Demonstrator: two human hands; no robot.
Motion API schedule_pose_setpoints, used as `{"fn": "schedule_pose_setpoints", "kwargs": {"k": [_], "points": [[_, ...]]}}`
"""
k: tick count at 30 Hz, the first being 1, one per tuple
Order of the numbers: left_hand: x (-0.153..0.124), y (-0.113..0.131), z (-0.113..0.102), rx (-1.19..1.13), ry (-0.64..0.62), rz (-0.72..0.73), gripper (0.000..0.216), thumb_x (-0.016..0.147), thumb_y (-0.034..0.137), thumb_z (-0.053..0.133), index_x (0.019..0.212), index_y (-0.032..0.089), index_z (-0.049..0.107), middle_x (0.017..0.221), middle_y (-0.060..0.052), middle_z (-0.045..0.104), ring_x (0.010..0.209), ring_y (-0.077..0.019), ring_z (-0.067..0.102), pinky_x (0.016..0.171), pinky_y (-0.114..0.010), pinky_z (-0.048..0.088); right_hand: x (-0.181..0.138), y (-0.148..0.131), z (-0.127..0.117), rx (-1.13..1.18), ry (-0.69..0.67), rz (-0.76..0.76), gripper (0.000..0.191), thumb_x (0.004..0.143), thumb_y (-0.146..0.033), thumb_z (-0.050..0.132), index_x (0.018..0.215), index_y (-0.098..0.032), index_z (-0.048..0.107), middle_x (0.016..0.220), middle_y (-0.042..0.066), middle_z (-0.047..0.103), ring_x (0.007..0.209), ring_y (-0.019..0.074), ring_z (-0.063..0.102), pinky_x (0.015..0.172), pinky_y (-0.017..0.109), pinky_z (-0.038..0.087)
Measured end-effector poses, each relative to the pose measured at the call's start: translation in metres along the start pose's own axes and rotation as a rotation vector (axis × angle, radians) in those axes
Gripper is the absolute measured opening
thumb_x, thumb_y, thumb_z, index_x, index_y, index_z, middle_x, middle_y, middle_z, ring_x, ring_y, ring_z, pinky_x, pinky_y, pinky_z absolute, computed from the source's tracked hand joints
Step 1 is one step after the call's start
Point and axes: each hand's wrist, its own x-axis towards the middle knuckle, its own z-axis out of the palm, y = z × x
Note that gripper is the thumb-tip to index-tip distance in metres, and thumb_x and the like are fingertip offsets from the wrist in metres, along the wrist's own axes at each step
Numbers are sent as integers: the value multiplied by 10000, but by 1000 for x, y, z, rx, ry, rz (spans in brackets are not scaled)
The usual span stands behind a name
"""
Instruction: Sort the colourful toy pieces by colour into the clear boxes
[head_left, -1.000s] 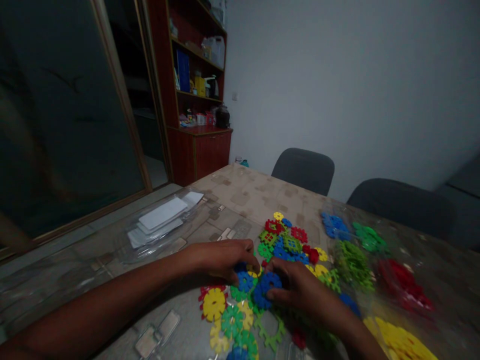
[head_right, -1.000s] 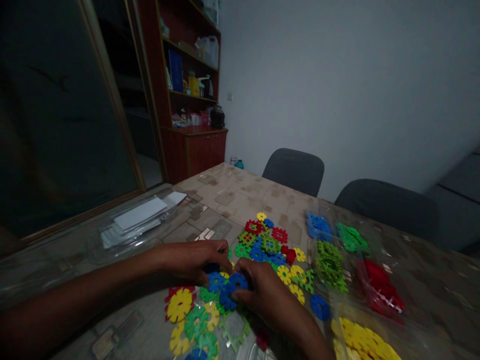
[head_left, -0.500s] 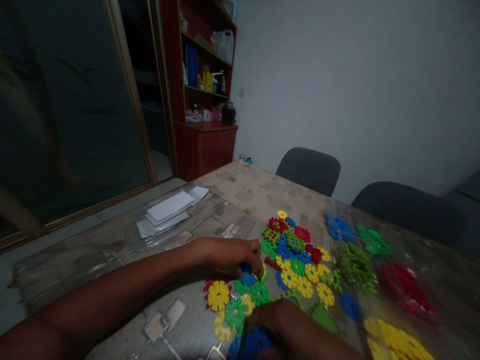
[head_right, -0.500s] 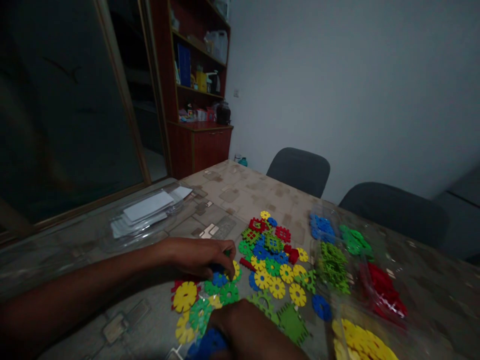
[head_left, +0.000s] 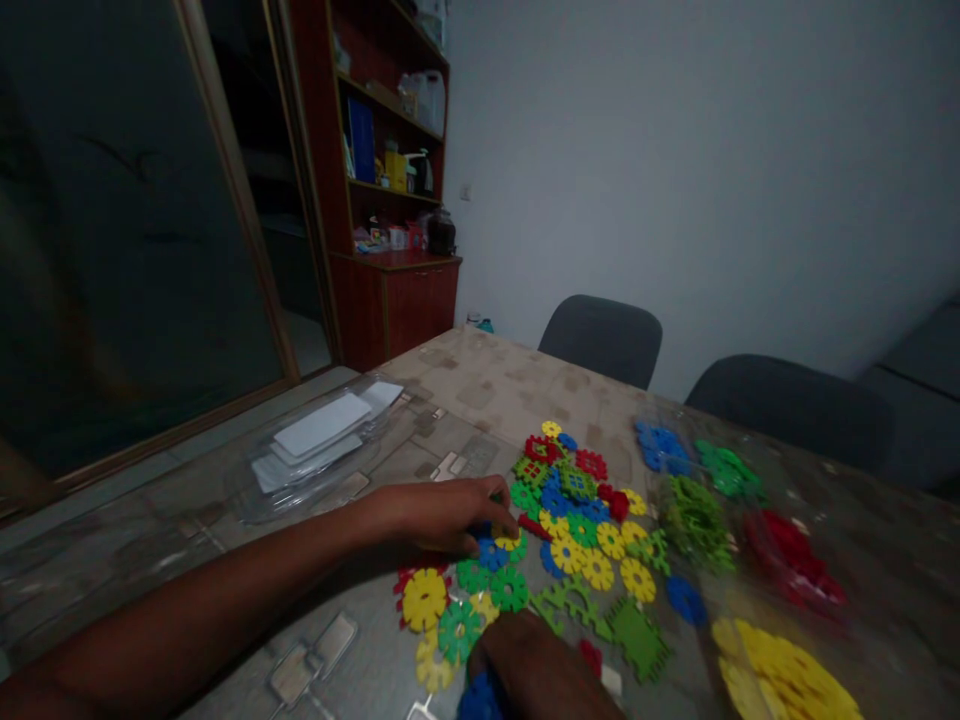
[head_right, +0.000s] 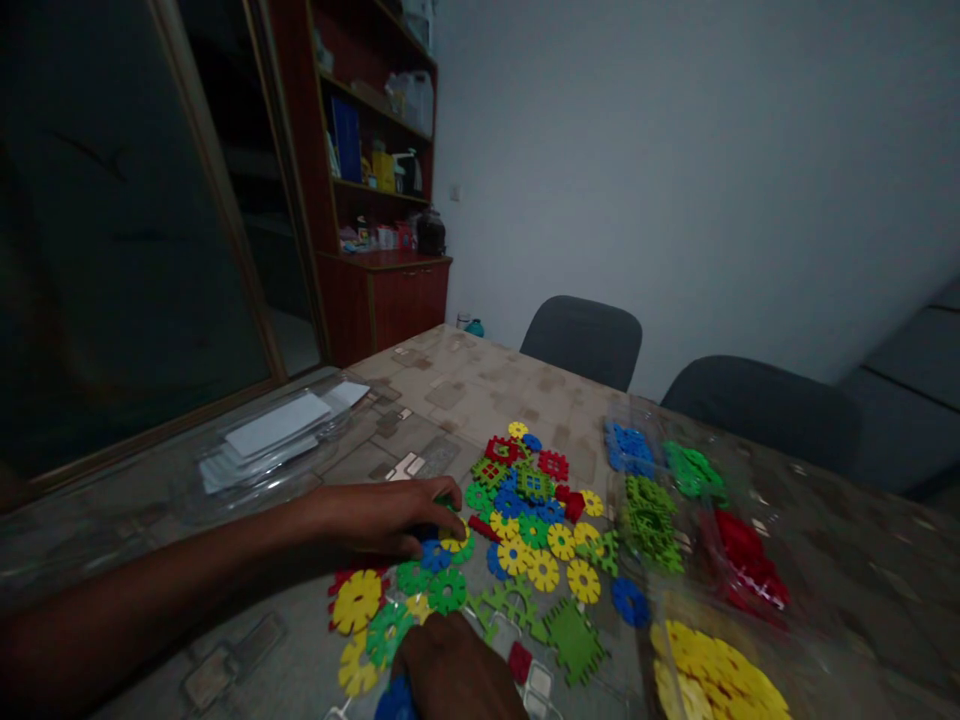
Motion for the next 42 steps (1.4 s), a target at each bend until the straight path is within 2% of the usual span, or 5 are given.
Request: {"fn": "schedule_pose_setpoints", "kwargs": {"k": [4, 9, 14, 27, 42], "points": [[0, 4, -1, 13, 31, -10, 618, 805, 139, 778, 1351, 314, 548, 1329, -40, 502, 1165, -236, 561, 993, -307, 445, -1, 6, 4, 39, 87, -51, 116, 898, -230, 588, 976, -245, 674, 1002, 30, 708, 912, 187, 620, 736, 228, 455], [0, 9, -2, 177, 83, -237, 286, 850, 321, 772, 1042, 172, 622, 1131, -78, 588, 981, -252, 609, 820, -312, 478, -8, 4, 0, -36, 112, -95, 181, 891, -249, 613, 1056, -296, 671, 1033, 21, 701, 922, 201, 627, 700, 232, 444], [4, 14, 1, 260, 92, -377, 507, 722, 526, 842, 1004, 163, 628, 1079, -106, 619, 961, -308, 617, 770, -344, 467, -8, 0, 4, -110, 105, -39, 190, 886, -253, 609, 1061, -299, 668, 1056, 31, 689, 877, 188, 635, 651, 215, 415], [7, 3, 8, 135, 129, -419, 427, 717, 379, 864, 1024, 208, 621, 1040, -37, 657, 955, -245, 615, 760, -289, 422, -14, -25, -37, 29, -47, 220, 345, 652, -124, 701, 965, -269, 690, 974, 8, 730, 831, 215, 628, 685, 261, 400], [8, 8, 5, -283, 156, -195, 224, 720, 135, 748, 862, 202, 588, 761, 69, 548, 738, -141, 533, 621, -220, 365, -21, 10, -59, 223, 464, 97, 114, 877, -225, 514, 981, -224, 562, 988, 63, 669, 912, 240, 615, 801, 334, 453]]}}
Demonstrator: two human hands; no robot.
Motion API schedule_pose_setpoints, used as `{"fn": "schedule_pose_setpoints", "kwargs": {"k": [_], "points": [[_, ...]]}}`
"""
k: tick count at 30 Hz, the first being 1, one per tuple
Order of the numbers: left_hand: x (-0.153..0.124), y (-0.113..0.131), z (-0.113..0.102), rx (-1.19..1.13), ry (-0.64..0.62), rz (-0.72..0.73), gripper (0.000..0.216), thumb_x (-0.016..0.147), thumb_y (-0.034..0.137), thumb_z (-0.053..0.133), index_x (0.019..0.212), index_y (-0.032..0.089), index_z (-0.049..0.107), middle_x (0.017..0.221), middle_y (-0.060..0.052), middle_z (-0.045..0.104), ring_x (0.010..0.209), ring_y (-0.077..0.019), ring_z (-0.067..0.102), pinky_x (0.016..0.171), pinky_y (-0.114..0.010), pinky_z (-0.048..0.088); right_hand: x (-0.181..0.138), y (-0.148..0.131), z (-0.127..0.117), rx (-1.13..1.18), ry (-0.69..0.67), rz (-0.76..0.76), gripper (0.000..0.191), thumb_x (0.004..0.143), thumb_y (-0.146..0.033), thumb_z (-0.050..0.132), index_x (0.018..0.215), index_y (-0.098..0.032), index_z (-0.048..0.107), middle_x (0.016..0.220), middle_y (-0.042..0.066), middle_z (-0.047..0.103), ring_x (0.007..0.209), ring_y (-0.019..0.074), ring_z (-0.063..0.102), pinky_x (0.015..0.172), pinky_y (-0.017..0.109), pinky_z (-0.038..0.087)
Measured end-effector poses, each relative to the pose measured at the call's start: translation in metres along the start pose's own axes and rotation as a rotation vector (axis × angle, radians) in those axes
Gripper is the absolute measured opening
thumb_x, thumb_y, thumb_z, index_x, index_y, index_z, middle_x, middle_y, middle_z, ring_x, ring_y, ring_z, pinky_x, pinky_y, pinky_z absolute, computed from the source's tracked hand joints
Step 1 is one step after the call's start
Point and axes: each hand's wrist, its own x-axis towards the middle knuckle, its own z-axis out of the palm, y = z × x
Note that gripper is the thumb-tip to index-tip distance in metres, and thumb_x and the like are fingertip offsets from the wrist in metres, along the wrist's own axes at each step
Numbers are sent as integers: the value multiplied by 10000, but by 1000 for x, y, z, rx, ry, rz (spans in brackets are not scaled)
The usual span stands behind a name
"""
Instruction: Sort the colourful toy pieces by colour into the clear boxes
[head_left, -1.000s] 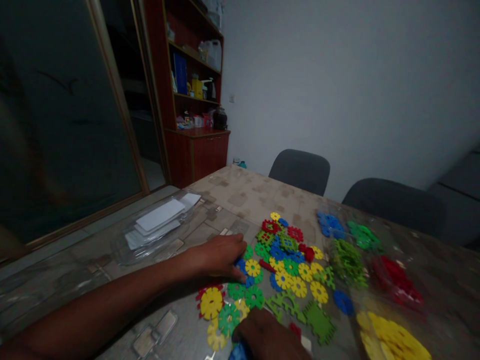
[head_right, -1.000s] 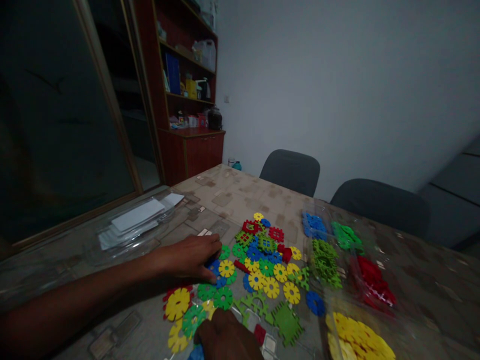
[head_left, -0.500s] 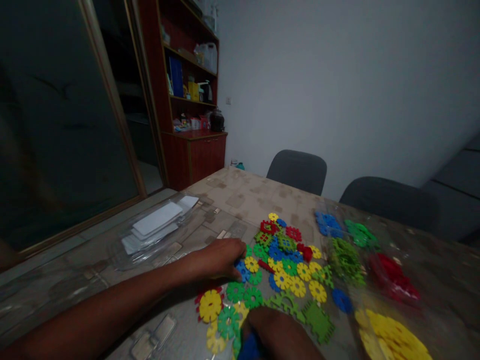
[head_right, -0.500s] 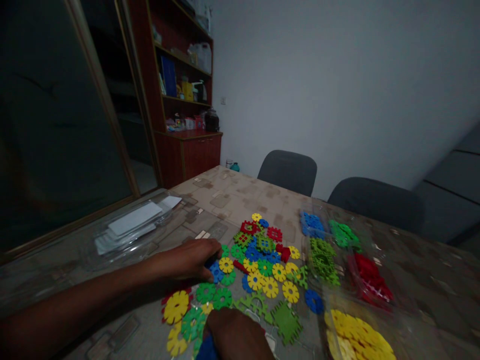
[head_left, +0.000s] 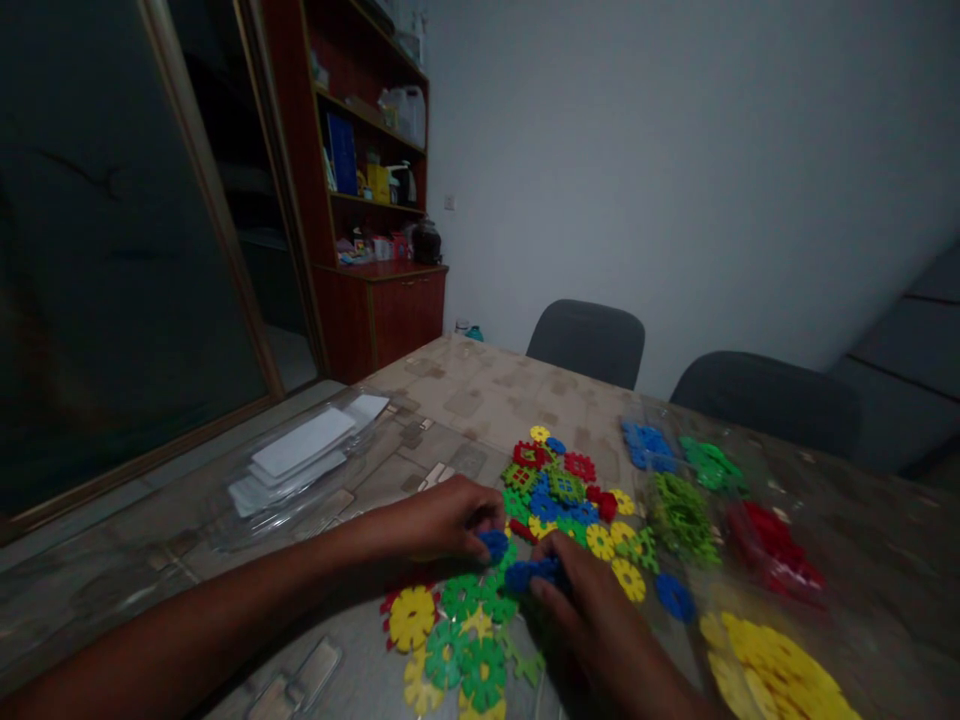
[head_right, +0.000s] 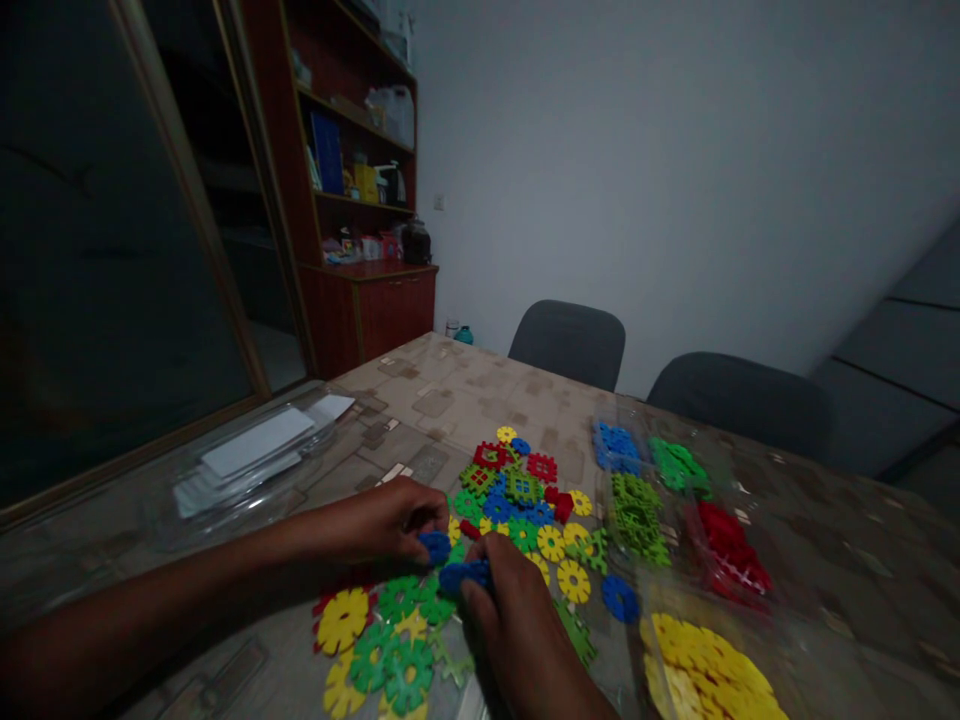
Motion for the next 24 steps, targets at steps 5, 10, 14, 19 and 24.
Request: {"fn": "schedule_pose_setpoints", "kwargs": {"k": [5, 10, 14, 19, 24], "points": [[-2, 6, 10, -343, -34, 109, 309, 694, 162, 797, 915, 201, 585, 780, 64, 588, 726, -135, 557, 631, -216, 414, 1, -10, -1, 92, 61, 44, 103, 893, -277, 518, 966, -215, 555, 940, 48, 662, 859, 232, 599, 753, 326, 434], [-5, 9, 17, -341, 34, 169, 344, 722, 229, 822, 893, 206, 525, 793, 64, 594, 710, -127, 562, 603, -213, 412, 1, -20, -1, 270, 51, 5, 203, 853, -212, 574, 1056, -205, 581, 1041, 40, 695, 922, 209, 620, 794, 309, 436], [-7, 14, 13, -291, 28, 198, 353, 755, 304, 823, 951, 213, 544, 795, 51, 613, 702, -137, 583, 602, -225, 426, 2, -21, -4, 224, 50, -32, 207, 858, -175, 582, 1056, -206, 633, 1024, 41, 727, 913, 207, 642, 795, 313, 442], [-11, 19, -7, -86, 105, 202, 149, 876, 289, 674, 989, 203, 627, 878, -11, 642, 802, -160, 590, 715, -267, 449, -1, -15, -34, 74, 163, -11, 203, 885, -249, 554, 1056, -206, 655, 955, 52, 739, 864, 222, 662, 743, 319, 463], [-6, 9, -21, -37, 146, 221, 134, 897, 305, 596, 965, 193, 625, 884, -21, 656, 759, -153, 587, 689, -262, 451, 19, 28, -103, 137, 518, 144, 200, 831, -341, 656, 988, -217, 672, 674, -33, 651, 590, 184, 609, 576, 291, 463]]}}
